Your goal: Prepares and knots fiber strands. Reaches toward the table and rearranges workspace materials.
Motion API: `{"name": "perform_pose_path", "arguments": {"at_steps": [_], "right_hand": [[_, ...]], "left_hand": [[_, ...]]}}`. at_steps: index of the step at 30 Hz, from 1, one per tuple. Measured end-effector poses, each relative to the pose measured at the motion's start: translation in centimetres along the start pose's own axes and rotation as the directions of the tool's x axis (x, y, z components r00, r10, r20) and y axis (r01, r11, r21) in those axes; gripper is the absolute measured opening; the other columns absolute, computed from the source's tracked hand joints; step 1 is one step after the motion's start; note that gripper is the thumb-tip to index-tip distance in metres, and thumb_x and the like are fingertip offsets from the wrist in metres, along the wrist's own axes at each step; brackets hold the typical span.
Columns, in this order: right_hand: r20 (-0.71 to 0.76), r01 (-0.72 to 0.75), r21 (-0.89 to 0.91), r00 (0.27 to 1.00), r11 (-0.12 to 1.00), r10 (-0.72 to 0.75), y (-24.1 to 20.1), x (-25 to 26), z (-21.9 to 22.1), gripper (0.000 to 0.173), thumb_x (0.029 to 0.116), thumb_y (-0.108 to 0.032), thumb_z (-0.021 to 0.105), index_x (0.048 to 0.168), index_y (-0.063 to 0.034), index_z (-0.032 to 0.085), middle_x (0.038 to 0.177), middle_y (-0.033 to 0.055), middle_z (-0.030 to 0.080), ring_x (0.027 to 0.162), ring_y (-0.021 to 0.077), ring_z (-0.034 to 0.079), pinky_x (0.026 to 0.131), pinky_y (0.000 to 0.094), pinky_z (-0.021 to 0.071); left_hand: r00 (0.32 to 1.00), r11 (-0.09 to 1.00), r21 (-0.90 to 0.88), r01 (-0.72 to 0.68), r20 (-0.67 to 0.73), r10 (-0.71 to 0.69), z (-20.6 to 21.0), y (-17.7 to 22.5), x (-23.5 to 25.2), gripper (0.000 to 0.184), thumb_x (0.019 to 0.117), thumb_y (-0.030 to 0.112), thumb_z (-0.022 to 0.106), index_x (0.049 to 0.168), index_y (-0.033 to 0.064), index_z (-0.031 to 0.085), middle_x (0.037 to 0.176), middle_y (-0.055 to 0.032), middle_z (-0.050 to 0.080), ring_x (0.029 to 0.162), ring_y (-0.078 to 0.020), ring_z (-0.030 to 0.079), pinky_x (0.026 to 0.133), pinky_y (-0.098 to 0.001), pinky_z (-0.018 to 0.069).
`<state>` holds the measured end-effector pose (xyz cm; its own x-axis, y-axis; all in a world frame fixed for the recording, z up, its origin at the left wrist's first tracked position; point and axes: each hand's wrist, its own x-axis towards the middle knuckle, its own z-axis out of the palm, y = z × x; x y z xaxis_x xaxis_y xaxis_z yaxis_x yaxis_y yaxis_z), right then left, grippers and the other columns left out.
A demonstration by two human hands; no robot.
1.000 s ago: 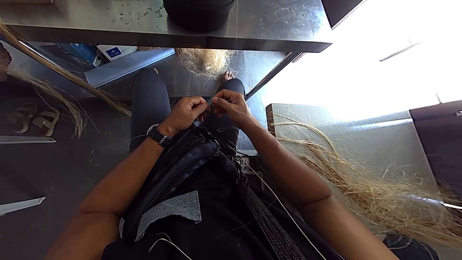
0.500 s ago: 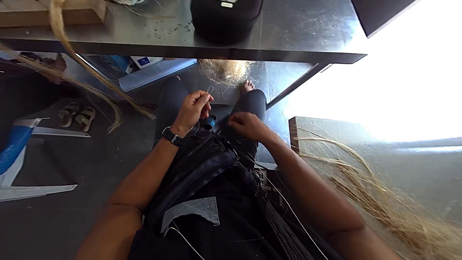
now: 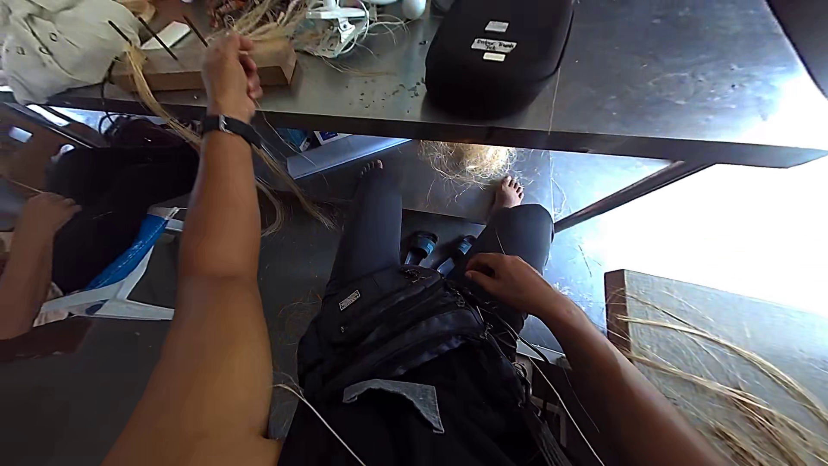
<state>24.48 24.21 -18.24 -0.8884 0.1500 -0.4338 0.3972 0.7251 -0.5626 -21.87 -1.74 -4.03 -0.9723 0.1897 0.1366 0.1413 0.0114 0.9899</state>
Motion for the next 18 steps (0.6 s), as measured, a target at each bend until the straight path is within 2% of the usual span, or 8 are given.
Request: {"name": "perform_pose_path", "arguments": {"at_steps": [6, 11, 14, 18], "right_hand": [[-0.01, 0.012, -0.002, 1.0, 1.0, -0.012, 0.1, 0.1, 0.3, 0.029, 0.1046, -0.033, 0.056, 0.115, -0.0099, 0.071, 0.103, 0.0109, 0.07, 0.095, 0.0264, 0.068, 0.088, 0.0514, 0.0538], [-0.014, 0.02, 0.022, 1.0, 1.0, -0.02, 0.2, -0.1, 0.4, 0.03, 0.104, -0.032, 0.057, 0.116, -0.0095, 0.071, 0.106, 0.0106, 0.071, 0.096, 0.0254, 0.069, 0.088, 0.0499, 0.0549], [-0.026, 0.042, 0.032, 0.999, 0.999, -0.041, 0.3, -0.1, 0.6, 0.03, 0.1037, -0.032, 0.057, 0.116, -0.0098, 0.072, 0.105, 0.0095, 0.07, 0.092, 0.0237, 0.068, 0.086, 0.0478, 0.0556], [-0.042, 0.074, 0.032, 0.996, 0.997, -0.072, 0.5, -0.1, 0.9, 0.029, 0.1032, -0.032, 0.056, 0.115, -0.0108, 0.072, 0.103, 0.0072, 0.07, 0.088, 0.0203, 0.068, 0.082, 0.0442, 0.0562]], "left_hand": [[0.98, 0.981, 0.065, 0.181, -0.091, -0.175, -3.5, -0.2, 7.0, 0.022, 0.1073, 0.029, 0.045, 0.106, 0.018, 0.064, 0.065, 0.0071, 0.054, 0.044, -0.0044, 0.04, 0.043, -0.0193, 0.0356], [0.975, 0.98, 0.045, 0.194, -0.121, -0.187, -3.5, -1.2, 10.7, 0.016, 0.1059, 0.025, 0.049, 0.099, 0.0166, 0.061, 0.068, 0.005, 0.055, 0.047, -0.0052, 0.042, 0.044, -0.0194, 0.0367], [0.972, 0.98, 0.021, 0.198, -0.132, -0.193, -3.0, -1.3, 12.2, 0.017, 0.105, 0.021, 0.05, 0.091, 0.0159, 0.058, 0.066, 0.0046, 0.054, 0.046, -0.005, 0.041, 0.043, -0.0187, 0.0365], [0.962, 0.974, 0.004, 0.226, -0.16, -0.223, -2.8, -1.5, 13.8, 0.017, 0.1029, 0.015, 0.052, 0.086, 0.0161, 0.053, 0.065, 0.0039, 0.051, 0.045, -0.0043, 0.04, 0.042, -0.0173, 0.0358]]}}
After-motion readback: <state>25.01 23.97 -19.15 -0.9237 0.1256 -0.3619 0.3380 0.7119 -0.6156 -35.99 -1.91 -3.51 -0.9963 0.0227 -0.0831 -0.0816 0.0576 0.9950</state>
